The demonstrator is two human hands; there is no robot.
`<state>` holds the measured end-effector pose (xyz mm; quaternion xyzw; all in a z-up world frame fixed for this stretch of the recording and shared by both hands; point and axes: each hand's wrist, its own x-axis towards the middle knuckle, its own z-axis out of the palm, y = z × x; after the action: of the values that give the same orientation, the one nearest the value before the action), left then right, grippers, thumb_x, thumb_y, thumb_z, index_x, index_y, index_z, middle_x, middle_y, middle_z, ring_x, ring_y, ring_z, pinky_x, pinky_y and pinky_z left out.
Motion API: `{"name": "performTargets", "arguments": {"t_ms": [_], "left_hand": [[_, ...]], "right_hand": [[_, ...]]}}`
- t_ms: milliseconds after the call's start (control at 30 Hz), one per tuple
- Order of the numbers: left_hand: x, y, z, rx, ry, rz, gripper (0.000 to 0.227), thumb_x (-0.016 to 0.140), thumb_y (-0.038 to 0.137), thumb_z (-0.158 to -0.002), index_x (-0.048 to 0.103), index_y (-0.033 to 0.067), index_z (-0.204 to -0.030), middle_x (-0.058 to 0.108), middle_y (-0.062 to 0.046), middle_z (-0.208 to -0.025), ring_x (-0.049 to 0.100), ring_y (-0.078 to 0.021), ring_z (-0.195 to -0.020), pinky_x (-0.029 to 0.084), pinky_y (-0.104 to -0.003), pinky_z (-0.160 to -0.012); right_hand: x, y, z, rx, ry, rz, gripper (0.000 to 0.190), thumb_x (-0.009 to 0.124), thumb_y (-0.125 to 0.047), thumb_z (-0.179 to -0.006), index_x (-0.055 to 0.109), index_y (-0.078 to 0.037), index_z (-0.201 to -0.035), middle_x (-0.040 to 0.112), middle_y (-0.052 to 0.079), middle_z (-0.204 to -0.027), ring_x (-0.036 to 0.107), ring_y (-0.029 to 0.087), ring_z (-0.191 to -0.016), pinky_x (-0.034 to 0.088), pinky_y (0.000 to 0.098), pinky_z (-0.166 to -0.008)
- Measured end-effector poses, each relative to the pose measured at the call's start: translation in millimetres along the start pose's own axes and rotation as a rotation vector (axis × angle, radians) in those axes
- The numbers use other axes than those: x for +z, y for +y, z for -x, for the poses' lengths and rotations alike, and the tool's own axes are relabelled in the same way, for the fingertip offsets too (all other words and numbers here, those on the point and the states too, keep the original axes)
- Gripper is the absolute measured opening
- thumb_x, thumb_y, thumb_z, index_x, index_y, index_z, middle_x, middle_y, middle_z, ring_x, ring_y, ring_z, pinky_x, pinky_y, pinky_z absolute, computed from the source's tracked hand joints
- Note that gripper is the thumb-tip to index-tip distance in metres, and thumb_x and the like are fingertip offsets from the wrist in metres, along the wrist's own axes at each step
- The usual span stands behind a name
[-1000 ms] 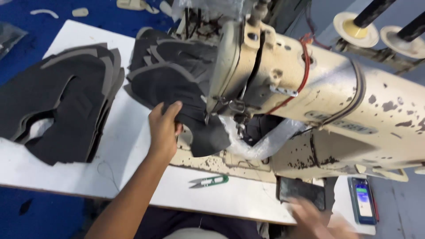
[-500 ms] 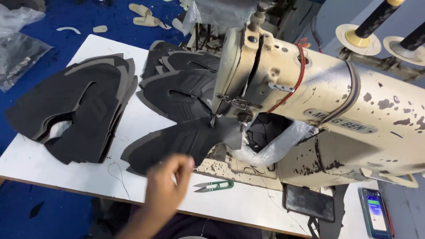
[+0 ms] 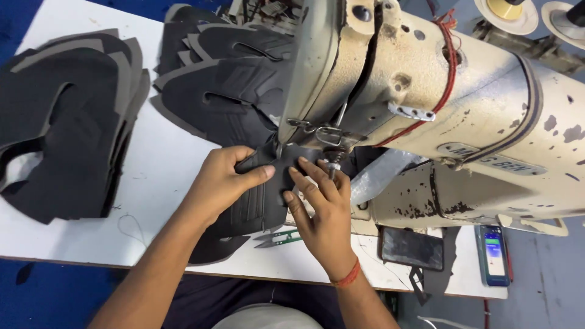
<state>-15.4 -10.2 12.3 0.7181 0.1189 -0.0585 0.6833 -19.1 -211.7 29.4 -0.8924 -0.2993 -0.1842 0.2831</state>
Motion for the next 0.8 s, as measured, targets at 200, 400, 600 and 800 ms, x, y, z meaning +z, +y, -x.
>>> {"name": "performTargets", "arguments": {"t_ms": [200,400,600,800], "left_hand": [[10,-9,-9,-0.013,0.028,0.113,0.016,0.078,0.013,-0.087,0.077,-0.0027,-0.089,0.068,-0.002,-0.071,0.057,-0.0055,-0.063,0.044,-0.025,-0.056],[11,-9,-13,-0.081,0.05,0.297,0.015,0.078,0.007,-0.082,0.077,-0.0045,-0.092,0.075,-0.004,-0.077,0.066,-0.0068,-0.066,0.051,-0.022,-0.061],[7,-12,-17,-0.046,0.034,0.287,0.014,0.078,0.005,-0.083,0.077,-0.0066,-0.09,0.075,-0.007,-0.079,0.066,-0.009,-0.068,0.051,-0.025,-0.062],[2,1,-4,0.031,-0.019,0.199,0.022,0.077,0.008,-0.083,0.074,-0.003,-0.102,0.077,-0.005,-0.088,0.07,-0.0095,-0.077,0.055,-0.025,-0.069]], "right_hand": [[-9,5,-10,0.006,-0.056,-0.024,0.033,0.077,-0.018,-0.09,0.074,-0.012,-0.122,0.067,0.008,-0.134,0.055,0.035,-0.118,0.048,0.0441,-0.101],[-10,5,-13,-0.01,-0.053,-0.022,0.032,0.078,-0.019,-0.089,0.075,-0.014,-0.121,0.068,0.008,-0.133,0.057,0.035,-0.116,0.048,0.0435,-0.101],[-9,3,-15,-0.001,-0.033,-0.021,0.032,0.078,-0.019,-0.089,0.075,-0.014,-0.121,0.069,0.007,-0.133,0.056,0.035,-0.115,0.047,0.0442,-0.1],[-8,15,-5,-0.039,-0.025,-0.027,0.031,0.075,-0.017,-0.092,0.075,-0.014,-0.123,0.068,0.005,-0.136,0.055,0.035,-0.116,0.043,0.0457,-0.106]]}}
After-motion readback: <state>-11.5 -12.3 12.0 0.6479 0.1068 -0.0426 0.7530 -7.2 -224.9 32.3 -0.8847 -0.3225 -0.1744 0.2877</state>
